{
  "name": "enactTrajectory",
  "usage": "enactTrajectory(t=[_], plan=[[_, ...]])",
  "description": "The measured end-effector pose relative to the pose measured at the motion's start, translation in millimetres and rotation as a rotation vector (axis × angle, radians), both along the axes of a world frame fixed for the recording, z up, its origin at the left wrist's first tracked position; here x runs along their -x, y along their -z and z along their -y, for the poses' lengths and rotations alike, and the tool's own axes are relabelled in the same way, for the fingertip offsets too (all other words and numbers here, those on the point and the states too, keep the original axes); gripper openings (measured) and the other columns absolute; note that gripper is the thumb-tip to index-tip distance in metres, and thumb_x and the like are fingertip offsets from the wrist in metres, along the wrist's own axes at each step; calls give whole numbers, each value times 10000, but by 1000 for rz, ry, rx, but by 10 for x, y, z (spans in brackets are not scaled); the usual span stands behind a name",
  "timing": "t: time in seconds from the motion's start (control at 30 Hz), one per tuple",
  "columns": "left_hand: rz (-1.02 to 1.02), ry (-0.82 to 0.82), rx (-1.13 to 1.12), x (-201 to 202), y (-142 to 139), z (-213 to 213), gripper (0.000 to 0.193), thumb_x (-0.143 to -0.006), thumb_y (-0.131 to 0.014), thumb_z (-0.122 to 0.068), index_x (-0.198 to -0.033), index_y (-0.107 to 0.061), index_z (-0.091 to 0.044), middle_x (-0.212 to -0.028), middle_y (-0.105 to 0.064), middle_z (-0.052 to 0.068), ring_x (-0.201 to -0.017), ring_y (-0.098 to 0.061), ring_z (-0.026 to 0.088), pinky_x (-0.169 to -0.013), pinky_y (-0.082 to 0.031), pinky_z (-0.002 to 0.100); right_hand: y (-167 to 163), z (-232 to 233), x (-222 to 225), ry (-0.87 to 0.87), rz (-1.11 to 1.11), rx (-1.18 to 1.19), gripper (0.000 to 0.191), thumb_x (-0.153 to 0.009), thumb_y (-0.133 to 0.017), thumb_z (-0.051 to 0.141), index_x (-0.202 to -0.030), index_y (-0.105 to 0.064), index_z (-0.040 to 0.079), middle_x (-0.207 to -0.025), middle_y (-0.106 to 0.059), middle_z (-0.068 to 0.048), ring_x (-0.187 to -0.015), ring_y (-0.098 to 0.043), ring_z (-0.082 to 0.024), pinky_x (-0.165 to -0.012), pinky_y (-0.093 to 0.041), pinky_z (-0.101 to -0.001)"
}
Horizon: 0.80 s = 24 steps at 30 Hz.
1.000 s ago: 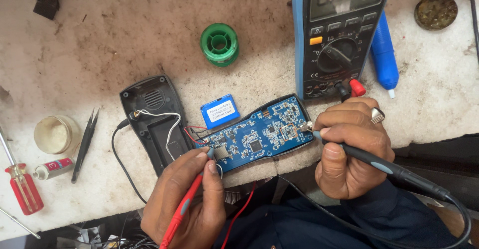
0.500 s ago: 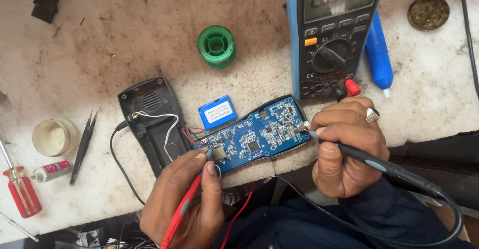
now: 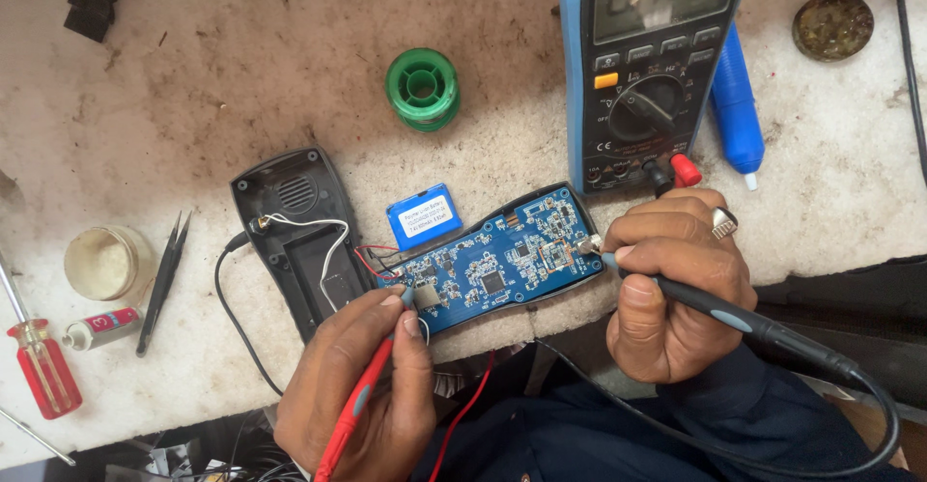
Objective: The person uses a multimeter to test points on a disassembled handheld device's circuit board. They place the red and black probes on various contacts, observe the multimeter display, and reposition the probes to different locations on the board and device casing.
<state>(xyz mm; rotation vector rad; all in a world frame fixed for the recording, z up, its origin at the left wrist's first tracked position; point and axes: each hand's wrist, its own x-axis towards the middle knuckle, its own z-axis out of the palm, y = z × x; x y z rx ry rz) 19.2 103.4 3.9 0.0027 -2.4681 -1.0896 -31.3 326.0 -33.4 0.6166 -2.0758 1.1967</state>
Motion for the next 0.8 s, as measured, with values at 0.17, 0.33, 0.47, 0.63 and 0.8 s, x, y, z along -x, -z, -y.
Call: enactTrajectory(t=[0.17,0.33,0.47,0.63,0.8], plan=[[1,13,8,1,-4,8,138,-887,-772,-7,-997,-689,-7,-1015,-762,177,-940,-795,252,-815,-625,306,2,-2,0,-6,-5,5,125,-1108,-504,202,-1098,-465,84,-874,-652,-106,-729,-609,-162,-784,-467,-350],[7,26,9,7,7,20,142,-891,-772,-13,-1000,-680,-8,-1013,-760,183,-936,-797,254,-803,-629,307,28,12,17,-4,-22,29,130,-1101,-507,199,-1091,-462,77,-860,-652,-110,-763,-608,-170,-772,-459,-346],[7,69,16,7,8,57,152,-892,-762,-14,-1015,-673,-1,-1012,-753,187,-927,-792,260,-801,-627,313,39,24,-2,3,-15,44,131,-1106,-514,198,-1104,-465,77,-871,-653,-107,-723,-606,-160,-790,-458,-350],[15,69,13,6,20,71,165,-903,-760,-18,-1034,-662,5,-1020,-753,190,-921,-793,258,-786,-629,307,46,25,-8,0,-8,51,131,-1112,-519,200,-1114,-463,81,-882,-654,-109,-725,-603,-160,-798,-456,-346],[7,68,-7,2,33,65,173,-923,-745,-9,-1063,-645,15,-1040,-746,200,-938,-792,260,-801,-633,311,46,17,-7,-1,-10,45,135,-1112,-515,201,-1112,-456,81,-869,-650,-108,-720,-604,-157,-792,-459,-342]])
